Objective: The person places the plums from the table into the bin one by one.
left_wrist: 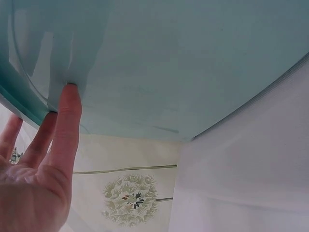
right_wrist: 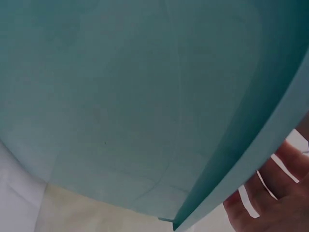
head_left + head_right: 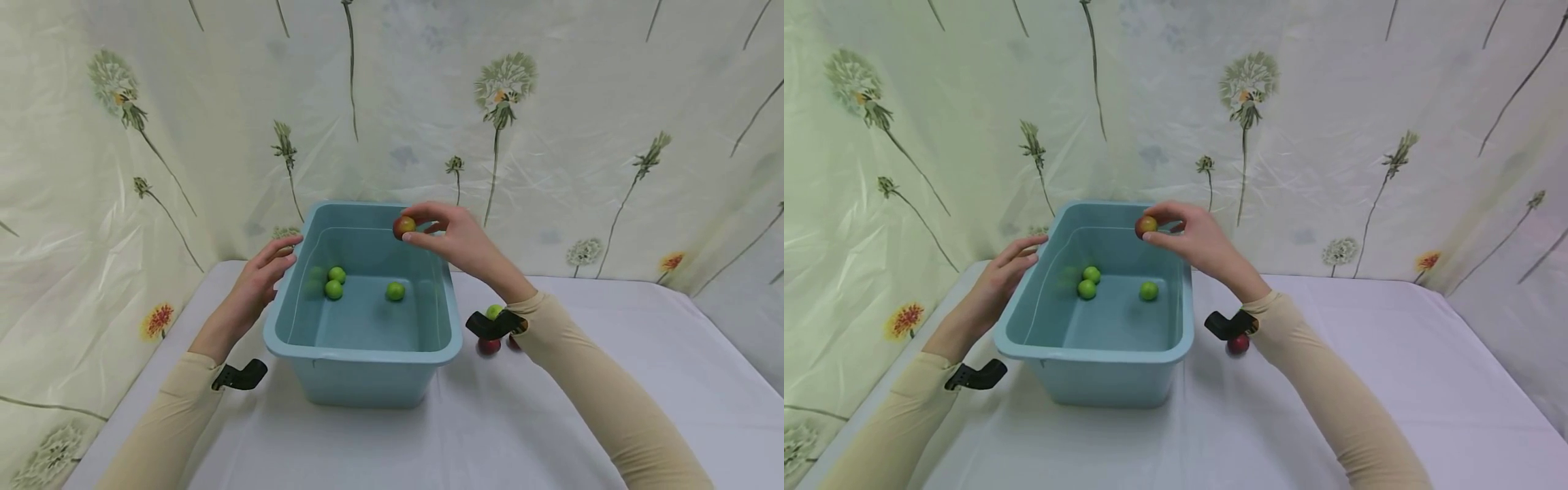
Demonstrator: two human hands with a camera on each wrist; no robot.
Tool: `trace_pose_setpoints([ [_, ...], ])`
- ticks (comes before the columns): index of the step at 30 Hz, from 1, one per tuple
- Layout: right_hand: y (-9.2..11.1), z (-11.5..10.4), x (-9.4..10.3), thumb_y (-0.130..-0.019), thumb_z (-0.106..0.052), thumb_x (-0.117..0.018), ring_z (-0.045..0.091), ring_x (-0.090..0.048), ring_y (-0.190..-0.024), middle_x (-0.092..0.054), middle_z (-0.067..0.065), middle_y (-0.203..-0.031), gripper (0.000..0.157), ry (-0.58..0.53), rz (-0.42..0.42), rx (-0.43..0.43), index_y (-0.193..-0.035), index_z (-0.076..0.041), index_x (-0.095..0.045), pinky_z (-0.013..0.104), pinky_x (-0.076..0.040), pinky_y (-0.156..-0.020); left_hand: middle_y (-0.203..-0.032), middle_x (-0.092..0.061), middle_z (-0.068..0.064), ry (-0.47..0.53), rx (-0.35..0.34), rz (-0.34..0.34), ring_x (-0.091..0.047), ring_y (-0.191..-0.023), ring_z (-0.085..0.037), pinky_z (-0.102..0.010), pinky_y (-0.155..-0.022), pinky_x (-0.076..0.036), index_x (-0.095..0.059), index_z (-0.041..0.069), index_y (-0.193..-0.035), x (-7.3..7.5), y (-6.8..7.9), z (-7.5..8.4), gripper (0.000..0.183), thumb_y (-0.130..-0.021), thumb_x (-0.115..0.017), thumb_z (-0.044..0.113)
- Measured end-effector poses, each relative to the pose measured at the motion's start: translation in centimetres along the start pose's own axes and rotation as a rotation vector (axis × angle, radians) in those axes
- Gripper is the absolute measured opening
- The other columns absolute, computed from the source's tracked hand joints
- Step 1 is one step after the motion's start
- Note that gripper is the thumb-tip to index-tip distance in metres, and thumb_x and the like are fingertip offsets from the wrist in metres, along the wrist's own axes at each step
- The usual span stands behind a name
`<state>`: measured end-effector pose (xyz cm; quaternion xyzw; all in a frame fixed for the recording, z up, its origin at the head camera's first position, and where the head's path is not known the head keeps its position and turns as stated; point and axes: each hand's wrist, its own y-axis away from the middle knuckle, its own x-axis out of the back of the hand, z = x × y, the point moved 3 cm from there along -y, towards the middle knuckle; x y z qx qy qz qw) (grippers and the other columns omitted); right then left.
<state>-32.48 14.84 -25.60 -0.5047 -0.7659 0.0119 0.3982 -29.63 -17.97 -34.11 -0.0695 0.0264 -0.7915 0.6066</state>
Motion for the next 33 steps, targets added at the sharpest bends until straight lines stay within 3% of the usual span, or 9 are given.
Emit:
trace_pose_setpoints([
  [9,-0.4,-0.6,-1.5,-0.092,-0.023,-0.072,0.015,-0.058,-0.106,-0.066,0.000,-0.114,0.035,0.048,-0.086,0.014,-0.125,-0.014,-0.066,0.045,-0.047,-0.091,-0.144,-0.042,-0.006,-0.002,-0.002,-0.002,-0.043,-0.132,-0.030,-0.048,-0.093,-0.046,-0.042,0.023,-0.147,-0.1,0.0,0.1,0.051,-0.100,-0.051,0.042],
  [19,-0.9,-1.2,-3.0,-0.091,-0.032,-0.073,0.010,-0.058,-0.104,-0.066,-0.007,-0.109,0.033,0.110,-0.169,0.036,-0.121,-0.021,-0.067,0.040,-0.045,-0.089,-0.145,-0.042,-0.006,-0.002,0.002,0.001,-0.043,-0.132,-0.030,-0.051,-0.095,-0.045,-0.041,0.022,-0.147,-0.1,0.1,0.2,0.052,-0.100,-0.050,0.042],
  [33,-1.1,-0.8,-4.3,-0.090,-0.036,-0.073,0.011,-0.060,-0.099,-0.067,-0.008,-0.103,0.029,0.179,-0.258,-0.015,-0.115,-0.020,-0.069,0.038,-0.046,-0.087,-0.143,-0.043,-0.008,-0.007,0.010,0.009,-0.044,-0.132,-0.030,-0.049,-0.094,-0.046,-0.041,0.022,-0.148,-0.1,0.2,0.2,0.053,-0.100,-0.051,0.043],
])
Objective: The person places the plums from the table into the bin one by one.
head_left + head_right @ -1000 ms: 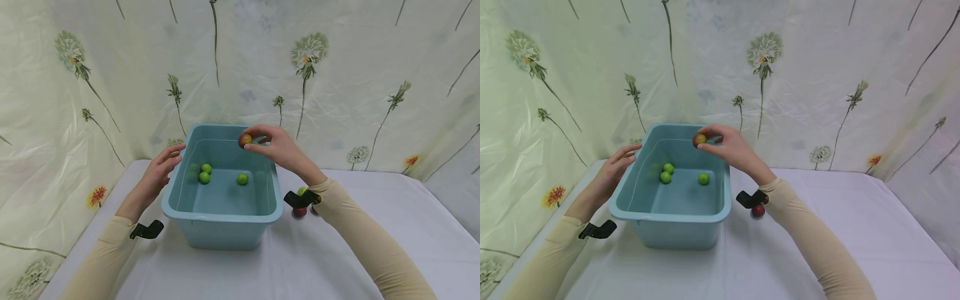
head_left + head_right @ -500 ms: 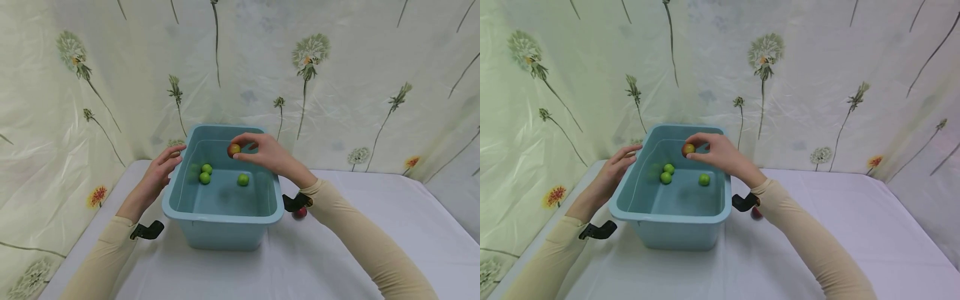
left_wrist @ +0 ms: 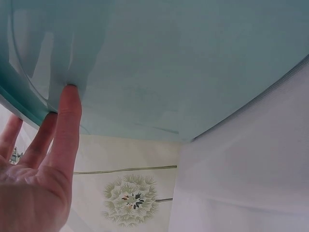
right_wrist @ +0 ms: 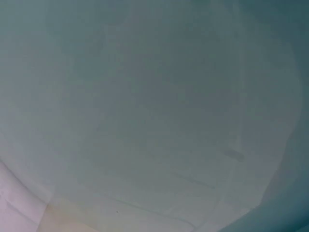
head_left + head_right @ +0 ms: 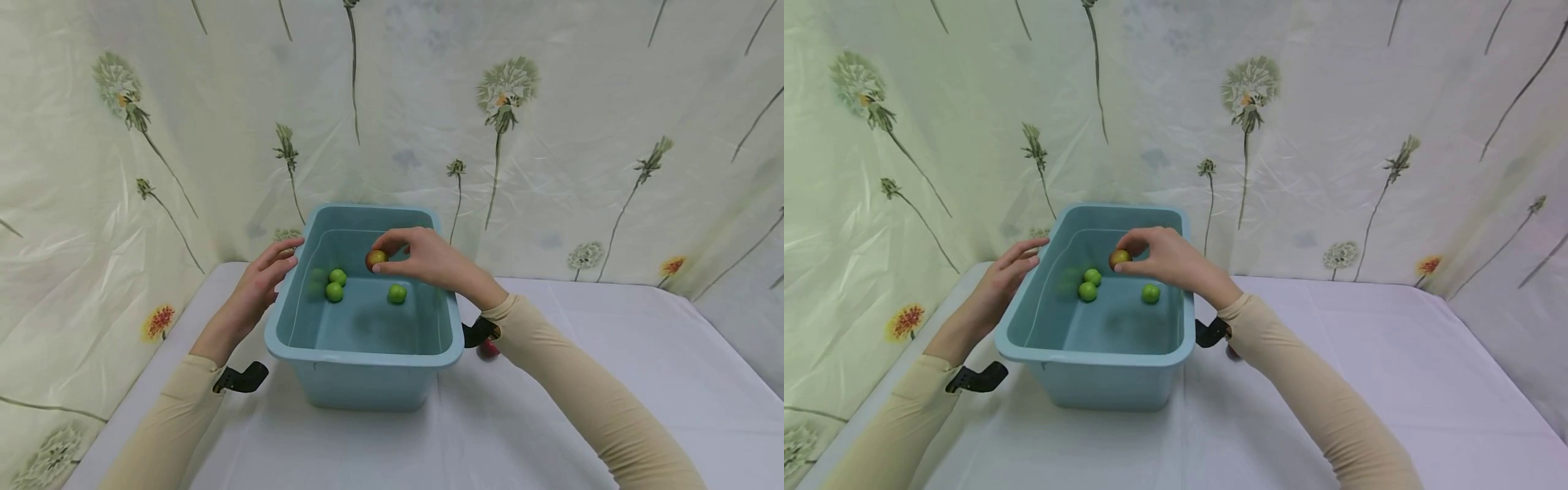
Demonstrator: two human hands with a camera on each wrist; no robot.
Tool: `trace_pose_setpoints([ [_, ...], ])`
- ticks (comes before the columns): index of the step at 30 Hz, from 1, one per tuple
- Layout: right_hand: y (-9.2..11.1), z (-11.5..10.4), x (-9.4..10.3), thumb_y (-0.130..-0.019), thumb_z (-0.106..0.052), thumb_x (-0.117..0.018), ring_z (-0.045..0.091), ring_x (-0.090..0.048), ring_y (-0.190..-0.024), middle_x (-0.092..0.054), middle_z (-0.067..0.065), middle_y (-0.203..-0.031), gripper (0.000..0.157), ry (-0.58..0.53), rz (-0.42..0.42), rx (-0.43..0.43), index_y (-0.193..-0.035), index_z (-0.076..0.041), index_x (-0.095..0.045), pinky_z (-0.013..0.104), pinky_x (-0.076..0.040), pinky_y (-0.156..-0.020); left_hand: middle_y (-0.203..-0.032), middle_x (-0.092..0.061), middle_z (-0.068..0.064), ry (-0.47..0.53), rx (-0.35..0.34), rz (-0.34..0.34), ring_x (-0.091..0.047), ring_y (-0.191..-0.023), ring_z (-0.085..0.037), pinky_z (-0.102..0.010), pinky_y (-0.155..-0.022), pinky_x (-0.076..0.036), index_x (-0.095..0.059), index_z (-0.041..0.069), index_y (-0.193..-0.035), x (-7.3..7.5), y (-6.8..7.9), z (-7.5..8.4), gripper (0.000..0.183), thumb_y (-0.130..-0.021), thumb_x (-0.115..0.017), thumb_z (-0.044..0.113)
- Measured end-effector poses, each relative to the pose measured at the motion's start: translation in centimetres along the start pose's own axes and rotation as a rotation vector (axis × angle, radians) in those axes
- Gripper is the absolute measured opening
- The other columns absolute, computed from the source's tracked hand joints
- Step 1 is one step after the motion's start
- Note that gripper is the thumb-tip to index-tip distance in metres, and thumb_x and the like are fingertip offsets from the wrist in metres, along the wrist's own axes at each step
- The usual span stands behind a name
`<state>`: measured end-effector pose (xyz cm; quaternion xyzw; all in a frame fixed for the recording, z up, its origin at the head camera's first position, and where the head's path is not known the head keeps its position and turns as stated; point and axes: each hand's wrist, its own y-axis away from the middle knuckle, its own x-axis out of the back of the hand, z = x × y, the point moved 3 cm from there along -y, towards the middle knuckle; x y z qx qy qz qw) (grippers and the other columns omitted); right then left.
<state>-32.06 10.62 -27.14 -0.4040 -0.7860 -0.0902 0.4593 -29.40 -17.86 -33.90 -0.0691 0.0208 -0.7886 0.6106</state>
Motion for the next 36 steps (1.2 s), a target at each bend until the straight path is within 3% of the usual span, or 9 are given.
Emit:
trace_pose_setpoints([
  [7,0.2,0.1,0.1,-0.090,-0.034,-0.073,0.012,-0.057,-0.108,-0.065,-0.005,-0.115,0.037,0.018,0.017,-0.012,-0.122,-0.017,-0.067,0.039,-0.045,-0.092,-0.142,-0.043,-0.008,0.000,0.002,0.001,-0.044,-0.131,-0.030,-0.047,-0.093,-0.046,-0.041,0.023,-0.148,0.0,0.0,0.0,0.053,-0.100,-0.051,0.043],
  [25,2.4,0.7,2.0,-0.091,-0.029,-0.073,0.011,-0.058,-0.110,-0.065,-0.006,-0.119,0.035,-0.114,0.144,0.033,-0.124,-0.019,-0.065,0.039,-0.045,-0.094,-0.144,-0.041,-0.007,0.006,0.007,-0.006,-0.040,-0.134,-0.030,-0.055,-0.098,-0.039,-0.040,0.024,-0.149,-0.1,0.0,-0.1,0.054,-0.100,-0.051,0.044],
  [29,3.1,0.9,2.5,-0.092,-0.026,-0.072,0.010,-0.057,-0.113,-0.064,-0.005,-0.120,0.035,-0.144,0.166,0.016,-0.125,-0.019,-0.064,0.040,-0.044,-0.096,-0.144,-0.041,-0.007,0.015,0.007,-0.008,-0.040,-0.134,-0.030,-0.056,-0.099,-0.038,-0.039,0.024,-0.149,-0.1,0.0,-0.1,0.054,-0.100,-0.051,0.044],
  [32,3.9,0.3,3.0,-0.092,-0.019,-0.072,0.014,-0.057,-0.115,-0.064,0.001,-0.122,0.037,-0.158,0.188,-0.016,-0.128,-0.013,-0.063,0.042,-0.044,-0.097,-0.145,-0.040,-0.006,0.016,0.007,-0.009,-0.040,-0.134,-0.030,-0.055,-0.099,-0.038,-0.039,0.024,-0.149,0.0,0.0,-0.1,0.054,-0.100,-0.050,0.043],
  [36,5.0,0.7,3.6,-0.092,-0.023,-0.072,0.016,-0.058,-0.115,-0.064,0.000,-0.123,0.040,-0.159,0.223,-0.043,-0.128,-0.011,-0.063,0.044,-0.045,-0.096,-0.144,-0.040,-0.006,0.016,0.006,-0.008,-0.041,-0.133,-0.029,-0.053,-0.098,-0.040,-0.039,0.024,-0.149,0.0,0.0,-0.1,0.053,-0.101,-0.050,0.043],
])
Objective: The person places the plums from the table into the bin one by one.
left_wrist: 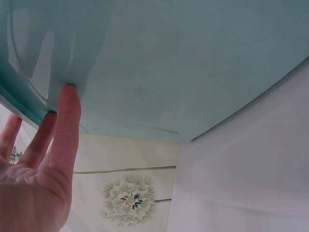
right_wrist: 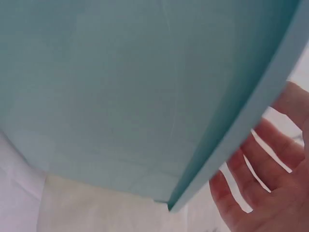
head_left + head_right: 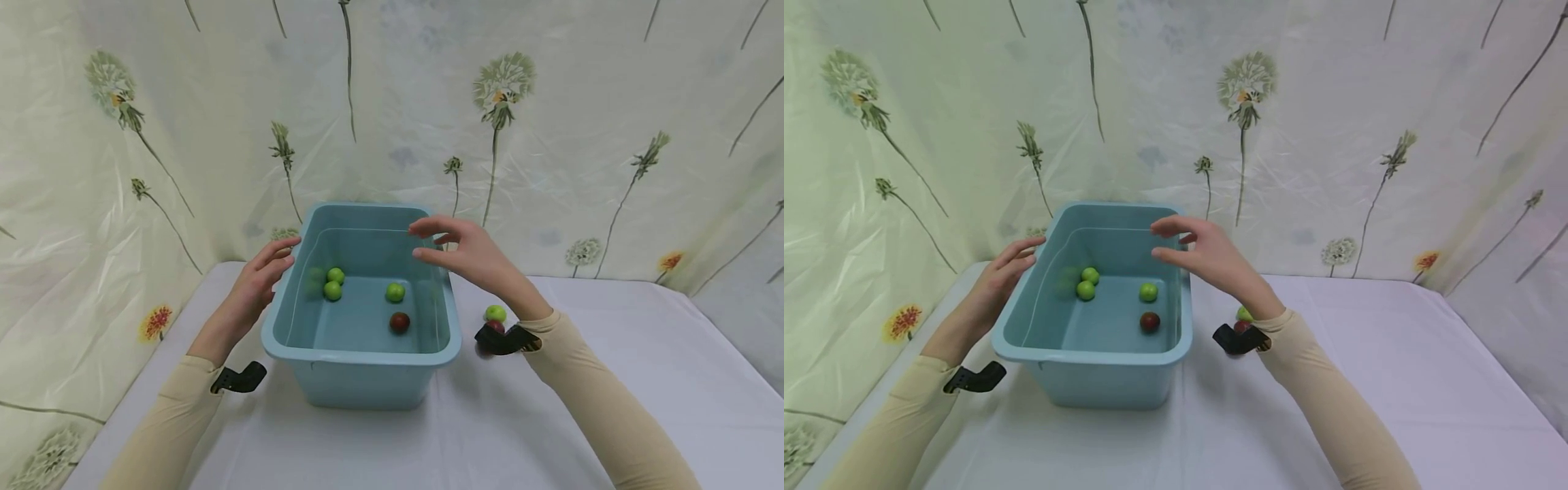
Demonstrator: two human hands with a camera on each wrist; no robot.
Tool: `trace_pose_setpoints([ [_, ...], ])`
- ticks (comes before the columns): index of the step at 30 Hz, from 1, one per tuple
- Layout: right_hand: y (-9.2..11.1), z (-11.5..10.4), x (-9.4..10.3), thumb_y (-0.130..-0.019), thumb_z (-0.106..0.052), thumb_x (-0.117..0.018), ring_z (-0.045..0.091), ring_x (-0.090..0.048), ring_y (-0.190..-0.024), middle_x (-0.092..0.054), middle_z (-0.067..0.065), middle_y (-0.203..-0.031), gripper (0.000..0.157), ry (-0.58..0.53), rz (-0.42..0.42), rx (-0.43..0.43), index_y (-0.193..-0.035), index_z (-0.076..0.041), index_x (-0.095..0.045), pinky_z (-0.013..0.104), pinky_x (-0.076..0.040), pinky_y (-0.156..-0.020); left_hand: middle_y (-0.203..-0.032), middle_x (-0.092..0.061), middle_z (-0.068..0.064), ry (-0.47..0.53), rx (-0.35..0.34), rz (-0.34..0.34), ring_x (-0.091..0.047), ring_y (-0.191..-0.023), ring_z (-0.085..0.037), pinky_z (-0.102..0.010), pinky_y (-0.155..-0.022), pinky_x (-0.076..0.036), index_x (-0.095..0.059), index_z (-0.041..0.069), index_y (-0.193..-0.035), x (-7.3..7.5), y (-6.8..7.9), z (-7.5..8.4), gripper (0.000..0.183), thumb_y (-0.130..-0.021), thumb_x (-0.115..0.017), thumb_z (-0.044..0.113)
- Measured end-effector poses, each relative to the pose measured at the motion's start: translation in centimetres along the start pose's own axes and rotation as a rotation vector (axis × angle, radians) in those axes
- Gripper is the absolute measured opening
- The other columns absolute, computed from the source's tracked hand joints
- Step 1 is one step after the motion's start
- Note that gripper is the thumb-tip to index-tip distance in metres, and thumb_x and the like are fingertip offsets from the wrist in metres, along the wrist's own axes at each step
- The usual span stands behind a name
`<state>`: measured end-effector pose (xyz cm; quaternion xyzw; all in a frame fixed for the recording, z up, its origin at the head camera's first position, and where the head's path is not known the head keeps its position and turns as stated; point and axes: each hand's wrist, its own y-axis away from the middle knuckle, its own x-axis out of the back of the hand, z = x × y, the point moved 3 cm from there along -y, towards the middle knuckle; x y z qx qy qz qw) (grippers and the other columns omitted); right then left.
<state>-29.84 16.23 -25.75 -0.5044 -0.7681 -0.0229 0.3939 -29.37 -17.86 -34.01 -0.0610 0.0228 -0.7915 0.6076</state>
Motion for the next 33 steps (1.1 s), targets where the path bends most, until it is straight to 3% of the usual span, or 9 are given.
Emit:
trace_pose_setpoints([
  [3,0.5,1.1,0.6,-0.091,-0.029,-0.073,0.016,-0.058,-0.114,-0.064,-0.004,-0.123,0.041,0.002,0.024,-0.003,-0.128,-0.015,-0.064,0.042,-0.045,-0.095,-0.145,-0.040,-0.006,0.006,-0.001,0.001,-0.041,-0.133,-0.029,-0.053,-0.098,-0.040,-0.039,0.024,-0.149,0.0,0.0,-0.1,0.053,-0.101,-0.050,0.043],
  [9,1.6,2.1,1.5,-0.091,-0.025,-0.073,0.023,-0.057,-0.114,-0.063,0.004,-0.125,0.040,0.004,0.060,-0.025,-0.129,-0.014,-0.063,0.046,-0.044,-0.096,-0.146,-0.038,-0.005,0.019,-0.003,-0.002,-0.039,-0.134,-0.029,-0.056,-0.101,-0.036,-0.039,0.024,-0.149,0.0,0.0,-0.2,0.053,-0.101,-0.051,0.042],
  [19,3.8,4.3,2.7,-0.092,-0.027,-0.071,0.017,-0.057,-0.114,-0.064,0.000,-0.123,0.037,0.055,0.109,-0.068,-0.127,-0.014,-0.064,0.044,-0.044,-0.095,-0.147,-0.038,-0.005,0.016,0.000,-0.004,-0.039,-0.134,-0.029,-0.055,-0.100,-0.037,-0.038,0.024,-0.150,-0.1,0.0,-0.1,0.053,-0.101,-0.050,0.042],
  [33,6.3,7.6,3.5,-0.092,-0.022,-0.072,0.025,-0.058,-0.114,-0.063,0.006,-0.125,0.041,0.084,0.107,-0.188,-0.130,-0.010,-0.062,0.047,-0.045,-0.095,-0.147,-0.038,-0.005,0.010,-0.001,-0.005,-0.040,-0.134,-0.029,-0.055,-0.100,-0.037,-0.038,0.024,-0.149,-0.1,0.1,0.0,0.053,-0.101,-0.049,0.043],
])
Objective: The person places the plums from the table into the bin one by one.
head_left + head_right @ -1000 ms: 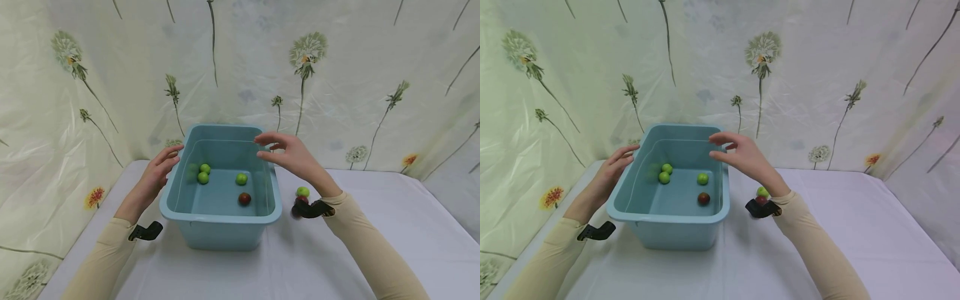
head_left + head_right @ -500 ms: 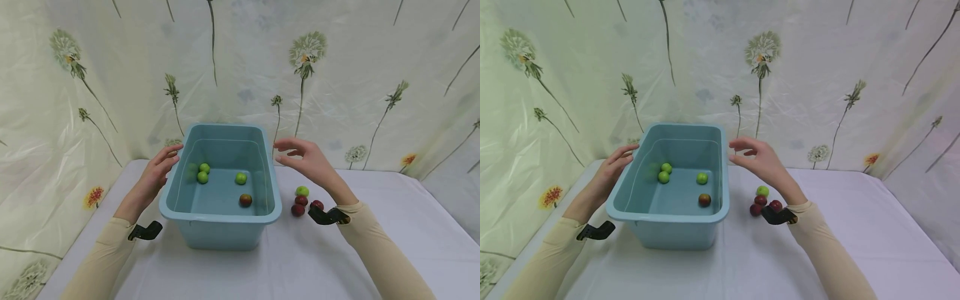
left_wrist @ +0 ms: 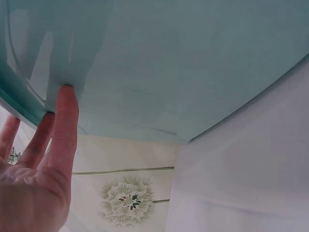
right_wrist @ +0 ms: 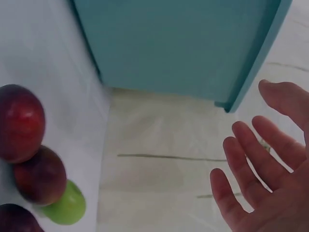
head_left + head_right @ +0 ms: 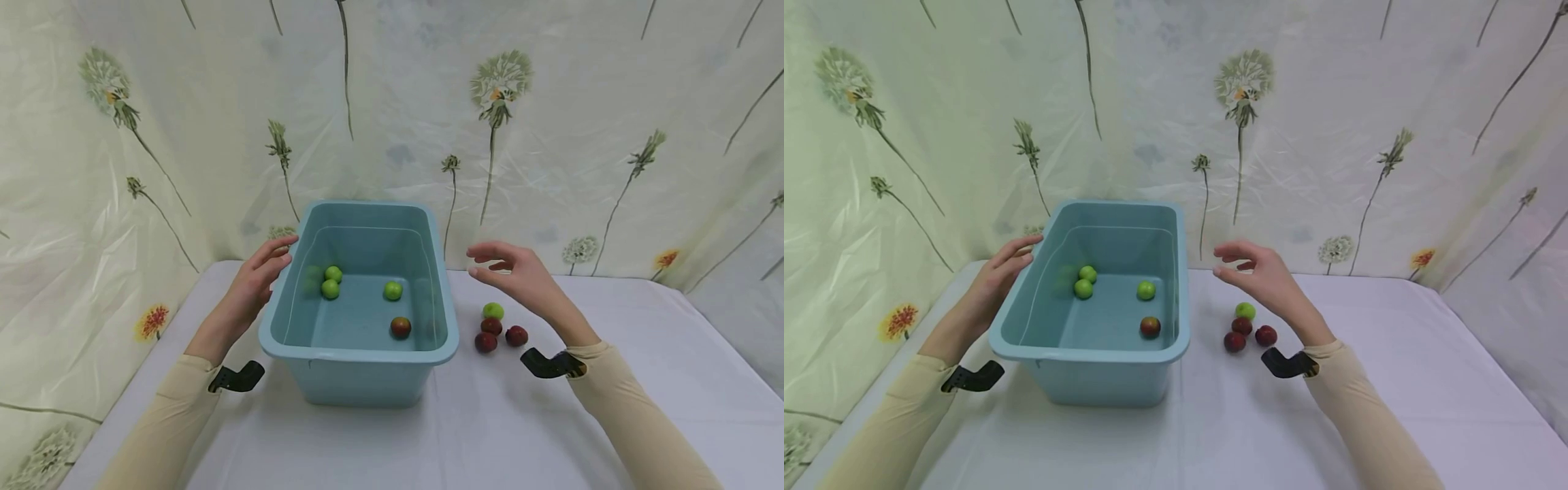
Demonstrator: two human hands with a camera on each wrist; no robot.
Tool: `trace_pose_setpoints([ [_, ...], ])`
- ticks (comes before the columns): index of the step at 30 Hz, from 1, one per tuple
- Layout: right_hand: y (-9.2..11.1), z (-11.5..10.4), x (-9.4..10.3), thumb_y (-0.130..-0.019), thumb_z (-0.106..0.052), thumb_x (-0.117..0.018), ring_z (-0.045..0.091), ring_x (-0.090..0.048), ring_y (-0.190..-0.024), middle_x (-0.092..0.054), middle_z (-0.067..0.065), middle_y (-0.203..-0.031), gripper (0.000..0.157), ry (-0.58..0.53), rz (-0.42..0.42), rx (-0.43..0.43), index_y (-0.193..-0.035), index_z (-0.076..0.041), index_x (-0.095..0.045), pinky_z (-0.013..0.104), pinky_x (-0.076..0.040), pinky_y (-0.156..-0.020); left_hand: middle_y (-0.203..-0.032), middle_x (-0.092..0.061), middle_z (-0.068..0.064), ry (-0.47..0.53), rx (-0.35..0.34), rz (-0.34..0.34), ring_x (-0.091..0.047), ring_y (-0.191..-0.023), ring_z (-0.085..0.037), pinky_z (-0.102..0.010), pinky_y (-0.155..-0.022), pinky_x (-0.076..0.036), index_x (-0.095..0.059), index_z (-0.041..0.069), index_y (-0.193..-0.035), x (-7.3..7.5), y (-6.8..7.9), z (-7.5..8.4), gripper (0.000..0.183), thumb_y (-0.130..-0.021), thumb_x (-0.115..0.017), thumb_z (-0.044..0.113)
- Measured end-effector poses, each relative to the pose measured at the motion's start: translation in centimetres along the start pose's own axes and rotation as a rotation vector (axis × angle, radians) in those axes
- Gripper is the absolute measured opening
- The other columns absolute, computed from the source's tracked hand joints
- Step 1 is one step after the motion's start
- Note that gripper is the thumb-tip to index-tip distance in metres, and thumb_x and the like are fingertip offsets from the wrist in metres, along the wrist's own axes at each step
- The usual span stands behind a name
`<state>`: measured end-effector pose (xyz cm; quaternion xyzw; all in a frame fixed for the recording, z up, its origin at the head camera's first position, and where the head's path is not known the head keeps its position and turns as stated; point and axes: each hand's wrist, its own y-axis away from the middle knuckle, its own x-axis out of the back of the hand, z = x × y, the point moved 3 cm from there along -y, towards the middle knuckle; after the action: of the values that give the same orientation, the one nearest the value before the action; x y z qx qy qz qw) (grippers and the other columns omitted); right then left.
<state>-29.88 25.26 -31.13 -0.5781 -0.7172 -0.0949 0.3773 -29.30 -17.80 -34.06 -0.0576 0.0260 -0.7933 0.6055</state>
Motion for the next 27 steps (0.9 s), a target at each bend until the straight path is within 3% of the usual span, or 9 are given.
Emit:
trace_pose_setpoints([
  [19,1.5,5.5,0.3,-0.095,-0.034,-0.067,0.027,-0.057,-0.114,-0.064,0.008,-0.123,0.042,0.118,-0.032,-0.072,-0.128,-0.010,-0.061,0.049,-0.045,-0.094,-0.146,-0.038,-0.007,0.009,-0.009,-0.009,-0.040,-0.133,-0.030,-0.057,-0.101,-0.036,-0.038,0.024,-0.150,-0.1,0.0,0.0,0.053,-0.101,-0.049,0.043],
  [27,2.2,7.5,0.2,-0.094,-0.030,-0.068,0.030,-0.056,-0.116,-0.062,0.012,-0.125,0.043,0.151,-0.097,-0.123,-0.130,-0.009,-0.059,0.051,-0.046,-0.094,-0.146,-0.037,-0.008,0.014,-0.008,-0.009,-0.039,-0.133,-0.031,-0.058,-0.103,-0.034,-0.038,0.024,-0.150,-0.2,0.1,0.0,0.053,-0.101,-0.048,0.043],
])
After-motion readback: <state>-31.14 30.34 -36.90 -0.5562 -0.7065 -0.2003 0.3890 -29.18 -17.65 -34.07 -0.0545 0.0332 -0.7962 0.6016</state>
